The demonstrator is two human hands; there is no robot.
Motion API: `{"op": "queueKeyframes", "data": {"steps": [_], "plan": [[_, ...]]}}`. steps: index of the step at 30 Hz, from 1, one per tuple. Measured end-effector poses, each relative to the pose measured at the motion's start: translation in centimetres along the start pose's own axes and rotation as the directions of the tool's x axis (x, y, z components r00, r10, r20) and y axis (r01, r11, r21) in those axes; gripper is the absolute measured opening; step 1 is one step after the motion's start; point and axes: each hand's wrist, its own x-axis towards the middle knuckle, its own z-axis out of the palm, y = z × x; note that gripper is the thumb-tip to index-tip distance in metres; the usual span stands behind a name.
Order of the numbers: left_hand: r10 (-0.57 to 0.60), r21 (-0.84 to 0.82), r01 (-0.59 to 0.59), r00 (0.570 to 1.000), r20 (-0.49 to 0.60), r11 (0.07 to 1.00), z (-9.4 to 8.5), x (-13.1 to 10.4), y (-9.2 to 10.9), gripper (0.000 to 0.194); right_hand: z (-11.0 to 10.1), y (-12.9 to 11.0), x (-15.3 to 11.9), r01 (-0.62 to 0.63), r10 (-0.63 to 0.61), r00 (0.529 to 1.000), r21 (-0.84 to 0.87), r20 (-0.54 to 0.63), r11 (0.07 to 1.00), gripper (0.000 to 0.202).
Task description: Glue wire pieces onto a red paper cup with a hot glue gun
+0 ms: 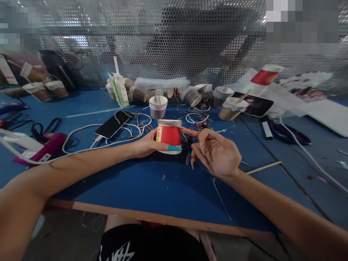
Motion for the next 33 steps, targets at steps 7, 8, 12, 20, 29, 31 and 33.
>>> {"op": "queueKeyframes", "data": {"steps": [7, 8, 12, 20, 29, 31, 33], "plan": [[-0.018, 0.001, 0.018, 0.999, 0.041, 1.000, -0.2, 0.0, 0.1, 0.067, -0.2, 0.0, 0.3, -0.057, 0.060, 0.996, 0.043, -0.065, 0.997, 0.026], [-0.018, -0.005, 0.018, 0.999, 0.045, 1.000, -0.2, -0.1, 0.2, 0.066, -0.2, 0.1, 0.3, -0.058, 0.061, 0.996, 0.038, -0.073, 0.998, 0.028], [-0.009, -0.026, 0.010, 0.999, 0.045, 1.000, -0.4, -0.1, 0.2, 0.068, -0.3, 0.2, 0.3, -0.077, 0.079, 0.994, 0.030, -0.072, 0.997, 0.035], [0.042, -0.041, -0.044, 0.998, -0.037, 0.998, -0.2, 0.1, -0.1, 0.069, -0.4, 0.4, 0.2, -0.109, 0.109, 0.993, 0.015, -0.050, 0.994, 0.035], [0.127, 0.006, -0.128, 0.971, -0.202, 0.992, -0.2, 0.4, -0.5, 0.064, -2.2, 0.4, 0.4, -0.014, -0.363, 0.917, -0.922, -0.166, 0.386, 0.014], [0.163, 0.053, -0.155, 0.965, -0.207, 0.986, -0.3, 0.5, -0.6, 0.064, -2.6, 0.4, 0.6, -0.117, -0.277, 0.949, -0.983, -0.153, 0.143, 0.017], [0.218, 0.106, -0.197, 0.945, -0.245, 0.975, -0.4, 0.6, -0.7, 0.065, -2.8, 0.4, 0.6, -0.197, -0.192, 0.962, -0.980, -0.195, 0.009, 0.025]]}}
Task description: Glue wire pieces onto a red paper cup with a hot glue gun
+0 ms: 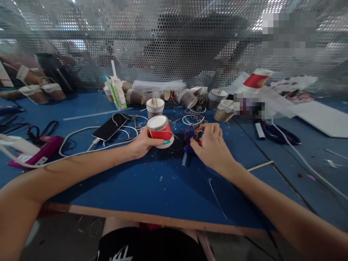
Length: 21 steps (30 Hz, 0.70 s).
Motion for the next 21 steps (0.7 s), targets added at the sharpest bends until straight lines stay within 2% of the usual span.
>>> {"op": "queueKeyframes", "data": {"steps": [3, 6, 9, 11, 13, 16, 19, 21], "plan": [[0.106, 0.076, -0.098, 0.988, -0.112, 0.992, 0.0, 0.1, -0.2, 0.070, 0.0, -0.2, -0.3, -0.073, 0.084, 0.993, -0.123, 0.089, 0.990, 0.040], [0.271, 0.152, -0.241, 0.936, -0.226, 0.958, 0.2, 0.0, -0.3, 0.084, -0.8, -0.6, -0.7, -0.077, 0.110, 0.982, -0.207, 0.153, 0.975, 0.053], [0.433, 0.182, -0.395, 0.859, -0.274, 0.900, 0.7, -0.4, -0.1, 0.087, -2.0, -0.5, -0.9, 0.040, 0.042, 0.959, -0.282, 0.281, 0.959, 0.053], [0.460, 0.149, -0.436, 0.856, -0.237, 0.887, 1.2, -0.7, -0.1, 0.084, -2.7, -0.1, -0.8, 0.134, -0.022, 0.926, -0.272, 0.378, 0.953, 0.047], [0.449, 0.111, -0.435, 0.871, -0.201, 0.894, 1.4, -0.7, 0.0, 0.084, -3.0, 0.4, -0.7, 0.175, -0.043, 0.905, -0.278, 0.424, 0.944, 0.039], [0.380, 0.082, -0.371, 0.907, -0.184, 0.925, 0.9, -0.5, -0.1, 0.087, -2.4, 0.5, -0.2, 0.133, 0.032, 0.917, -0.381, 0.398, 0.915, 0.035], [0.194, 0.002, -0.196, 0.971, -0.139, 0.981, 0.0, -0.2, 0.0, 0.078, -1.7, 0.1, 0.1, 0.096, 0.073, 0.930, -0.430, 0.360, 0.898, 0.043], [0.043, -0.077, -0.050, 0.995, -0.088, 0.996, -0.4, -0.1, 0.2, 0.067, -1.6, -0.2, 0.2, 0.103, 0.069, 0.931, -0.440, 0.357, 0.892, 0.043]]}}
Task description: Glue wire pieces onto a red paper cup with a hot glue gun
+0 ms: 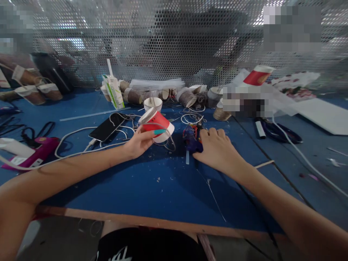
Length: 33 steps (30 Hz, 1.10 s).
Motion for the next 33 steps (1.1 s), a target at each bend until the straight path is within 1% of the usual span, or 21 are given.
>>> {"op": "queueKeyframes", "data": {"steps": [2, 4, 6, 9, 11, 12, 13, 15, 16, 17, 18, 19, 20, 21, 22, 23, 24, 25, 27, 30, 33], "plan": [[-0.107, -0.052, 0.109, 0.994, 0.037, 0.993, -0.1, 0.1, 0.2, 0.057, -0.1, -0.1, 0.0, -0.002, 0.002, 1.000, -0.012, -0.006, 1.000, 0.039], [-0.159, -0.082, 0.163, 0.986, 0.048, 0.983, -0.1, 0.1, 0.3, 0.048, -0.3, 0.0, -0.1, -0.004, 0.004, 0.999, 0.005, -0.037, 1.000, 0.032], [-0.184, -0.089, 0.187, 0.982, 0.048, 0.978, 0.0, 0.1, 0.2, 0.041, -0.3, 0.3, -0.1, 0.020, -0.017, 0.995, 0.035, -0.094, 0.999, 0.025], [-0.199, -0.082, 0.203, 0.978, 0.056, 0.976, -0.1, 0.1, 0.0, 0.036, -0.1, 0.8, 0.0, 0.145, -0.132, 0.975, 0.059, -0.179, 0.988, 0.025], [-0.199, -0.080, 0.203, 0.978, 0.055, 0.976, -0.1, 0.2, -0.1, 0.035, 0.1, 1.0, -0.1, 0.190, -0.147, 0.955, 0.153, -0.256, 0.970, 0.026], [-0.197, -0.081, 0.201, 0.979, 0.056, 0.976, -0.1, 0.3, -0.1, 0.034, 0.1, 1.0, -0.1, 0.184, -0.113, 0.947, 0.223, -0.299, 0.957, 0.024], [-0.196, -0.081, 0.201, 0.978, 0.063, 0.976, 0.0, 0.3, -0.1, 0.034, 0.2, 1.0, -0.2, 0.153, -0.046, 0.940, 0.296, -0.337, 0.943, 0.022], [-0.196, -0.083, 0.204, 0.976, 0.093, 0.976, 0.0, 0.4, -0.1, 0.035, 0.3, 0.9, -0.4, 0.059, 0.104, 0.922, 0.401, -0.373, 0.914, 0.018], [-0.192, -0.084, 0.202, 0.975, 0.109, 0.976, 0.0, 0.5, -0.1, 0.036, 0.3, 0.8, -0.5, 0.034, 0.157, 0.908, 0.441, -0.390, 0.897, 0.019], [-0.185, -0.087, 0.197, 0.975, 0.126, 0.977, 0.0, 0.5, -0.1, 0.037, 0.4, 0.7, -0.6, 0.033, 0.198, 0.892, 0.494, -0.407, 0.869, 0.021], [-0.176, -0.088, 0.189, 0.975, 0.139, 0.978, 0.0, 0.5, -0.1, 0.038, 0.4, 0.6, -0.7, 0.053, 0.234, 0.880, 0.576, -0.412, 0.816, 0.022], [-0.168, -0.085, 0.182, 0.974, 0.153, 0.980, 0.1, 0.4, -0.2, 0.040, 0.5, 0.5, -0.8, 0.090, 0.250, 0.884, 0.669, -0.396, 0.738, 0.022], [-0.163, -0.072, 0.177, 0.973, 0.166, 0.982, 0.1, 0.4, -0.2, 0.042, 0.6, 0.4, -0.9, 0.132, 0.249, 0.897, 0.758, -0.365, 0.638, 0.020], [-0.163, -0.050, 0.175, 0.970, 0.181, 0.983, 0.2, 0.3, -0.2, 0.044, 0.7, 0.3, -1.0, 0.165, 0.233, 0.914, 0.828, -0.333, 0.536, 0.018], [-0.165, -0.020, 0.172, 0.967, 0.195, 0.985, 0.2, 0.2, -0.2, 0.046, 0.7, 0.2, -1.1, 0.192, 0.202, 0.928, 0.867, -0.312, 0.459, 0.017], [-0.166, 0.013, 0.167, 0.964, 0.206, 0.986, 0.3, 0.0, -0.3, 0.049, 0.7, 0.1, -1.2, 0.221, 0.164, 0.936, 0.883, -0.312, 0.415, 0.016], [-0.165, 0.046, 0.159, 0.962, 0.217, 0.986, 0.3, -0.1, -0.3, 0.053, 0.6, -0.1, -1.4, 0.259, 0.126, 0.934, 0.878, -0.333, 0.402, 0.014], [-0.158, 0.073, 0.145, 0.961, 0.226, 0.987, 0.3, -0.1, -0.4, 0.056, 0.4, -0.2, -1.5, 0.300, 0.097, 0.925, 0.861, -0.368, 0.411, 0.012], [-0.135, 0.105, 0.113, 0.962, 0.239, 0.988, 0.3, -0.2, -0.6, 0.060, -0.1, -0.6, -1.9, 0.355, 0.061, 0.901, 0.812, -0.429, 0.464, 0.009], [-0.125, 0.118, 0.098, 0.962, 0.244, 0.988, 0.2, -0.2, -0.6, 0.059, -0.6, -1.2, -2.3, 0.349, 0.095, 0.873, 0.748, -0.479, 0.564, 0.008], [-0.142, 0.110, 0.118, 0.959, 0.247, 0.987, 0.3, -0.1, -0.4, 0.054, -0.7, -1.5, -2.5, 0.331, 0.141, 0.852, 0.727, -0.505, 0.602, 0.006]]}}
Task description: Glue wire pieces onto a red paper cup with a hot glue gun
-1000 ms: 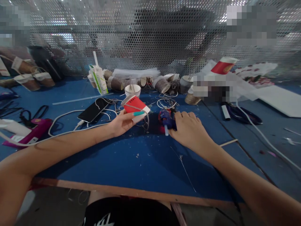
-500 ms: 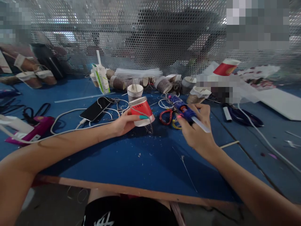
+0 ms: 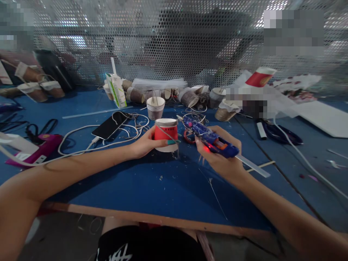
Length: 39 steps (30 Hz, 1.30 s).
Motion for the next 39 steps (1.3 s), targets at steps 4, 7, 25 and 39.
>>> {"op": "queueKeyframes", "data": {"steps": [4, 7, 25, 39], "plan": [[0.004, 0.003, -0.004, 0.999, -0.037, 1.000, 0.20, 0.07, 0.04, 0.054, -0.03, 0.19, 0.09, 0.034, -0.034, 0.999, 0.005, -0.003, 0.999, 0.006], [0.018, 0.009, -0.017, 0.997, -0.070, 1.000, 0.34, 0.13, -0.17, 0.056, -0.28, 0.37, 0.11, 0.125, -0.125, 0.991, -0.002, 0.035, 0.992, 0.005], [0.043, 0.068, -0.034, 0.989, -0.143, 0.997, 0.61, 0.26, -0.31, 0.062, -0.22, 0.26, -0.49, 0.208, -0.234, 0.951, 0.141, 0.202, 0.968, 0.007], [0.030, 0.096, -0.015, 0.988, -0.153, 0.995, 0.50, 0.18, -0.35, 0.059, 0.02, 0.12, -0.58, 0.252, -0.233, 0.955, -0.085, 0.186, 0.964, 0.017]]}}
